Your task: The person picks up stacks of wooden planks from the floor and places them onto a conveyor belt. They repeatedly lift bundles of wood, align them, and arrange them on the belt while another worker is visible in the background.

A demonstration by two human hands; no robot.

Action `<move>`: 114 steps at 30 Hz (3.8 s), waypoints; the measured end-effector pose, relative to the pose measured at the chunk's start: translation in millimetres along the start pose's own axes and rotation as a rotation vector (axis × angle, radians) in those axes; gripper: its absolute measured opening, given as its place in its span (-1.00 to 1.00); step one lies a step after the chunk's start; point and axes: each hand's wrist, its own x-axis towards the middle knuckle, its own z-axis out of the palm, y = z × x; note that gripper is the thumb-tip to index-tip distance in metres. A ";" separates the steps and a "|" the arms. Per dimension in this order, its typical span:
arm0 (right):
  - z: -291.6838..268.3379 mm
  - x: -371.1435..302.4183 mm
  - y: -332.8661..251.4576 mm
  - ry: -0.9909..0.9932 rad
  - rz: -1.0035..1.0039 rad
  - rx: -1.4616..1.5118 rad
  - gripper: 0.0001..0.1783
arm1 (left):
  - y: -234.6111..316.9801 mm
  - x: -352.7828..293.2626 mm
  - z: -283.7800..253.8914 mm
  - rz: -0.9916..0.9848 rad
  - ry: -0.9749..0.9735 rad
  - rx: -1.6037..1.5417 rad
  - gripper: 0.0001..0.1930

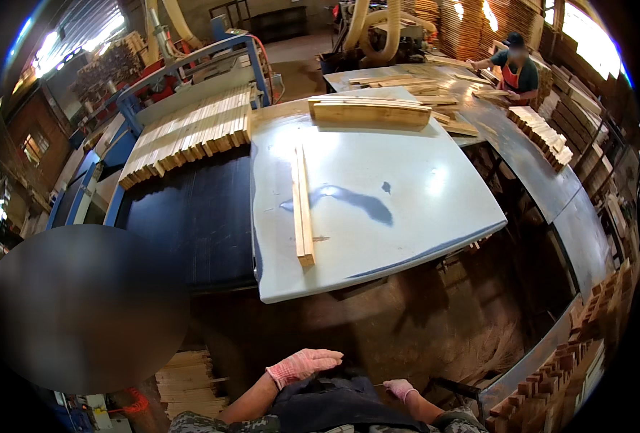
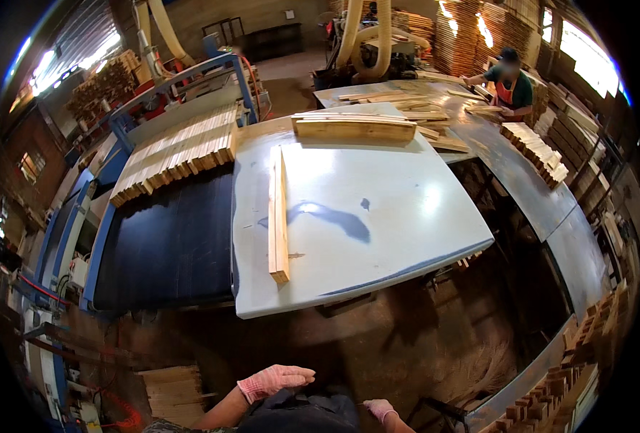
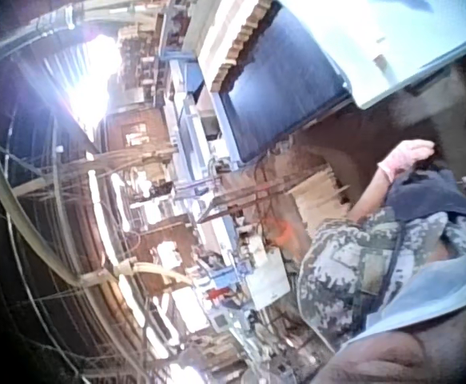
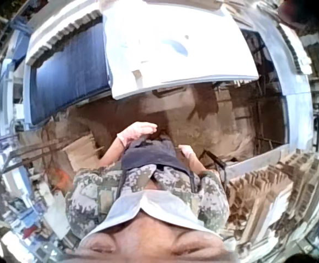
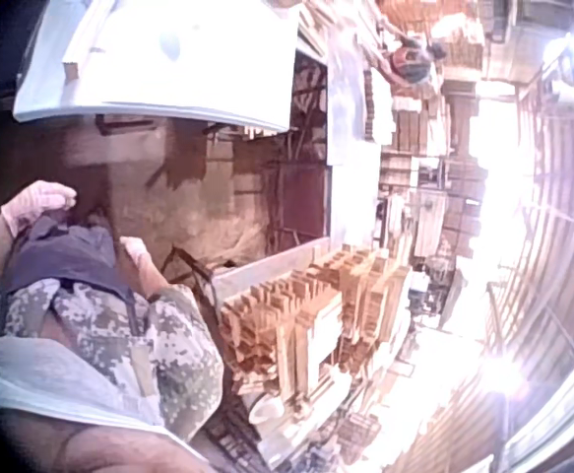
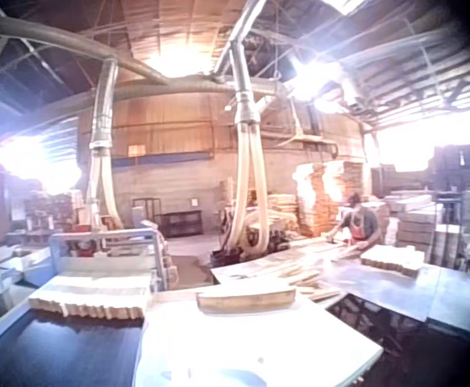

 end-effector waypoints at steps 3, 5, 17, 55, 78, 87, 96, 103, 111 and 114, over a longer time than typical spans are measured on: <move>-7.0 32.5 25.9 0.017 -0.214 -0.131 -0.51 | 0.0 9.1 -18.5 0.006 -0.020 -0.029 -0.52; -12.3 20.2 9.2 0.082 -0.271 -0.110 -0.50 | 6.2 16.5 -27.9 -0.005 -0.039 -0.042 -0.51; -116.4 -111.3 -68.9 0.247 -0.071 0.438 -0.64 | 92.8 136.2 13.9 0.006 -0.409 0.171 -0.45; -754.2 -29.4 258.6 0.662 -0.072 1.109 -0.75 | 330.7 903.4 659.1 -0.028 -0.706 0.839 -0.41; -1312.1 83.0 233.6 0.316 -0.432 1.490 -0.80 | 404.8 1168.7 830.6 -0.269 -0.333 0.464 -0.45; -1492.9 172.0 210.4 0.253 -0.513 1.437 -0.46 | 536.0 1395.5 827.6 0.053 0.072 0.463 -0.32; -1688.6 215.1 100.1 0.443 -0.378 1.301 -0.04 | 686.7 1705.0 827.1 0.371 0.141 0.585 0.01; -1818.9 243.5 19.2 0.715 -0.501 1.223 -0.01 | 752.5 1805.6 869.1 0.455 0.296 0.662 0.00; -1893.4 280.0 -5.3 1.127 -0.306 1.073 -0.10 | 749.7 1789.9 877.6 0.349 0.150 1.092 -0.33; -1914.0 270.7 15.2 1.013 -0.418 1.168 -0.21 | 758.8 1790.1 897.5 0.347 -0.078 0.967 -0.18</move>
